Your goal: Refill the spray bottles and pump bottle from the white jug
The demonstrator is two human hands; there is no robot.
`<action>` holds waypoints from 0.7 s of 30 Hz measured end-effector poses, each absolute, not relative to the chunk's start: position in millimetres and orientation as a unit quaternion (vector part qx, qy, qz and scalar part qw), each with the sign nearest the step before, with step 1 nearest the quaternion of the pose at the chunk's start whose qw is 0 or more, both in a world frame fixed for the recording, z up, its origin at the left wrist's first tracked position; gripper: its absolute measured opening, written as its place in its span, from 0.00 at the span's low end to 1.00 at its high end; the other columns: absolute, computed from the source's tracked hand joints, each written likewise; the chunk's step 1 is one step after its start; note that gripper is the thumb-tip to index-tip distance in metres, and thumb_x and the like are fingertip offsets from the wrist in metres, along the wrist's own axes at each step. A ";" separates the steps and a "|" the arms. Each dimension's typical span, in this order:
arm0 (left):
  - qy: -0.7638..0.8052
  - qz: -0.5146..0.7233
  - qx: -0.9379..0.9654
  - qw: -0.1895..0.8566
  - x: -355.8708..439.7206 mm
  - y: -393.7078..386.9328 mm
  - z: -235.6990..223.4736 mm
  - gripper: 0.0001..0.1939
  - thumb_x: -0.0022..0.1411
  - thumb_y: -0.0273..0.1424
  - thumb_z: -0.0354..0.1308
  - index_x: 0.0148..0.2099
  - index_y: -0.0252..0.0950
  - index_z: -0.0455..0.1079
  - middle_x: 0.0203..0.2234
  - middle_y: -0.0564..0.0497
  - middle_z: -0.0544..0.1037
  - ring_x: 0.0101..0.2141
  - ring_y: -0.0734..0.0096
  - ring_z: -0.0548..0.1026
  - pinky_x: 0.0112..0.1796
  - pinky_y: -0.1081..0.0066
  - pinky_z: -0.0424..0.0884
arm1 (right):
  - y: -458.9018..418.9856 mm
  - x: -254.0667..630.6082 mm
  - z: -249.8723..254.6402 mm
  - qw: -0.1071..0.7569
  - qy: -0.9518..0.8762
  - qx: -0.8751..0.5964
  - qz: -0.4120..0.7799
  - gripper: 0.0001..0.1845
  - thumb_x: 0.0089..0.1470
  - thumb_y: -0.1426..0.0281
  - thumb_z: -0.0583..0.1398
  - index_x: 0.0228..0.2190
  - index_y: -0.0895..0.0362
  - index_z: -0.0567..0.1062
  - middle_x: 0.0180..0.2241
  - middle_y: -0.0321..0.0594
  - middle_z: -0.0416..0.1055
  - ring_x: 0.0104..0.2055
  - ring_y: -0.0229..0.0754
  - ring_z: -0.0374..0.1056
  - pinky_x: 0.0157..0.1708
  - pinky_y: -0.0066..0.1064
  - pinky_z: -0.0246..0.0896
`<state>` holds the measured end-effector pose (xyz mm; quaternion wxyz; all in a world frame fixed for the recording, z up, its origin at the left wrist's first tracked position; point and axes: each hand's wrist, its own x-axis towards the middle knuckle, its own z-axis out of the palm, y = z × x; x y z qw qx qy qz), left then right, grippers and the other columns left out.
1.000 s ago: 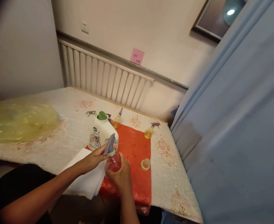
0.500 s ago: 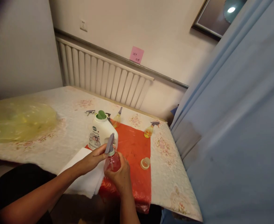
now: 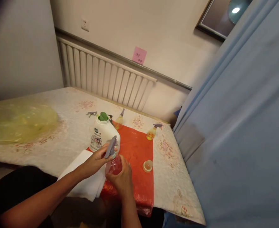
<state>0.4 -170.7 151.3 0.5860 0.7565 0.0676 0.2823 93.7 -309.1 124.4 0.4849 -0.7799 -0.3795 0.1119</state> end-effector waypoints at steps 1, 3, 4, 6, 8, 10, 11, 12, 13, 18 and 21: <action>0.068 0.279 0.756 0.588 0.0 -170.4 151.0 0.14 0.63 0.38 0.58 0.47 0.36 0.72 0.44 0.47 0.71 0.52 0.57 0.68 0.54 0.61 0.64 | -308.9 93.9 122.1 0.486 -0.379 -0.780 0.109 0.40 0.33 0.73 0.68 0.52 0.56 0.73 0.50 0.44 0.76 0.53 0.53 0.71 0.55 0.42 0.65; 0.072 0.276 0.754 0.591 -0.7 -170.2 150.4 0.15 0.62 0.37 0.58 0.49 0.37 0.73 0.44 0.47 0.72 0.52 0.57 0.68 0.54 0.60 0.64 | -308.6 94.3 117.4 0.492 -0.374 -0.780 0.097 0.40 0.32 0.73 0.68 0.52 0.55 0.73 0.50 0.43 0.76 0.53 0.53 0.71 0.54 0.41 0.66; 0.075 0.276 0.752 0.595 -0.9 -170.4 150.3 0.15 0.62 0.37 0.58 0.49 0.37 0.72 0.44 0.47 0.72 0.52 0.57 0.68 0.54 0.60 0.64 | -308.4 94.5 115.6 0.495 -0.373 -0.779 0.092 0.40 0.32 0.73 0.68 0.52 0.54 0.74 0.50 0.42 0.76 0.52 0.53 0.71 0.53 0.40 0.67; 0.084 0.274 0.741 0.608 -0.6 -171.7 150.2 0.14 0.60 0.36 0.59 0.47 0.36 0.72 0.42 0.48 0.72 0.50 0.58 0.69 0.53 0.61 0.65 | -308.4 94.6 113.8 0.500 -0.376 -0.775 0.091 0.38 0.32 0.73 0.68 0.51 0.53 0.75 0.48 0.41 0.77 0.51 0.52 0.72 0.51 0.38 0.69; 0.095 0.267 0.717 0.637 0.9 -173.8 149.9 0.12 0.59 0.35 0.61 0.44 0.36 0.71 0.39 0.50 0.72 0.46 0.61 0.71 0.51 0.62 0.66 | -308.9 94.5 115.0 0.501 -0.383 -0.770 0.099 0.37 0.33 0.73 0.68 0.50 0.52 0.75 0.47 0.39 0.78 0.50 0.52 0.73 0.49 0.37 0.70; 0.102 0.268 0.681 0.674 3.1 -176.0 149.2 0.13 0.57 0.35 0.63 0.42 0.37 0.68 0.35 0.52 0.72 0.42 0.64 0.72 0.48 0.64 0.68 | -310.0 94.1 117.4 0.505 -0.386 -0.765 0.102 0.37 0.33 0.72 0.68 0.51 0.51 0.75 0.47 0.39 0.78 0.50 0.52 0.73 0.49 0.37 0.70; 0.103 0.272 0.664 0.689 4.2 -176.9 148.8 0.14 0.55 0.35 0.65 0.42 0.37 0.67 0.34 0.53 0.71 0.40 0.65 0.72 0.46 0.65 0.69 | -310.7 94.1 118.3 0.508 -0.386 -0.763 0.102 0.38 0.33 0.72 0.68 0.51 0.51 0.75 0.48 0.39 0.78 0.51 0.52 0.73 0.49 0.38 0.70; 0.103 0.277 0.652 0.698 5.2 -177.6 148.6 0.15 0.54 0.35 0.66 0.42 0.37 0.67 0.34 0.54 0.71 0.39 0.66 0.72 0.45 0.65 0.69 | -311.4 94.1 118.7 0.511 -0.383 -0.763 0.098 0.38 0.33 0.72 0.68 0.51 0.52 0.75 0.48 0.40 0.78 0.51 0.53 0.73 0.50 0.38 0.70; 0.102 0.282 0.646 0.702 5.8 -177.9 148.5 0.16 0.53 0.35 0.67 0.41 0.37 0.66 0.34 0.54 0.71 0.39 0.67 0.72 0.45 0.66 0.69 | -312.0 94.4 118.5 0.514 -0.380 -0.763 0.094 0.38 0.33 0.72 0.68 0.51 0.52 0.75 0.48 0.40 0.78 0.51 0.53 0.72 0.50 0.38 0.70; 0.115 0.258 0.702 0.654 4.1 -175.8 150.0 0.10 0.57 0.32 0.62 0.42 0.37 0.68 0.35 0.54 0.74 0.40 0.65 0.72 0.46 0.65 0.68 | -313.7 98.3 110.7 0.518 -0.357 -0.772 0.092 0.38 0.32 0.72 0.69 0.51 0.53 0.76 0.47 0.41 0.78 0.51 0.55 0.73 0.50 0.40 0.70; 0.104 0.239 0.723 0.639 3.6 -175.4 149.8 0.13 0.60 0.32 0.58 0.48 0.37 0.71 0.40 0.51 0.77 0.46 0.61 0.72 0.50 0.63 0.66 | -314.3 101.1 108.6 0.525 -0.352 -0.768 0.100 0.39 0.32 0.72 0.69 0.51 0.53 0.75 0.48 0.41 0.78 0.52 0.55 0.73 0.52 0.41 0.69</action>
